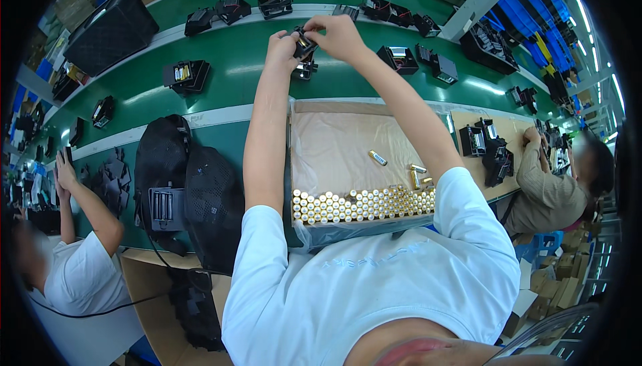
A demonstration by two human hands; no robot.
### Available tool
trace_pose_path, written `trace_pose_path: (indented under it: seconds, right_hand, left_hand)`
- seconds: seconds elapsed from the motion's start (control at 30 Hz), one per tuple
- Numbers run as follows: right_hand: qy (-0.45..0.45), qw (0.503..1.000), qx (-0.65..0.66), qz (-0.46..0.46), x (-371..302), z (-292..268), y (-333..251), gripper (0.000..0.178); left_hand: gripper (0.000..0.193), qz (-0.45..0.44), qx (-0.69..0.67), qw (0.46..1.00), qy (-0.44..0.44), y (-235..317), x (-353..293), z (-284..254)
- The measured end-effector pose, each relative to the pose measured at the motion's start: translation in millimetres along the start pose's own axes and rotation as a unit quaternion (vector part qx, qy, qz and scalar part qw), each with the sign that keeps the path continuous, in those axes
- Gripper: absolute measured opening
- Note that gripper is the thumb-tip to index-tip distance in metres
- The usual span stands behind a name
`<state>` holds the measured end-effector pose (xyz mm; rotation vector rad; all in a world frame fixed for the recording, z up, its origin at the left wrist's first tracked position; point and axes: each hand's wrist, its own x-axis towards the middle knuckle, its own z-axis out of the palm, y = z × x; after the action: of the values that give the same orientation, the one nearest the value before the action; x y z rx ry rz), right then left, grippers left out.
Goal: Assembling small metallic cylinders into handheld devices on a production line.
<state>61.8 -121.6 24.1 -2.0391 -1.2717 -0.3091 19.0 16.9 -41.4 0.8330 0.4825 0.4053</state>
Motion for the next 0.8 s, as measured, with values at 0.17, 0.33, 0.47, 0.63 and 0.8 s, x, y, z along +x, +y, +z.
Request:
trace_pose_path:
  seconds: [0.17,0.33,0.47,0.63,0.8]
  right_hand:
    - [0.071,0.989,0.004,-0.128,-2.7,20.4,5.9,0.014]
    - [0.068,0.992,0.023,-0.101,5.9,23.1,14.2,0.013]
    - [0.067,0.996,0.046,-0.038,32.3,21.6,9.8,0.016]
    - [0.038,0.999,0.035,-0.012,62.9,42.7,2.7,0.021]
    - [0.018,1.0,0.016,-0.003,67.7,48.0,7.8,0.023]
  left_hand:
    - [0.044,-0.016,-0.074,0.996,-0.039,-22.9,41.5,-25.5]
    - [0.05,-0.042,-0.075,0.994,-0.067,-5.2,26.2,-21.6]
    - [0.054,-0.029,-0.02,0.999,-0.042,19.2,-9.6,-4.6]
    - [0.06,-0.012,0.038,0.999,-0.03,28.5,-14.4,-6.6]
    - [0.066,-0.005,0.068,0.997,-0.034,34.8,-16.4,-12.6]
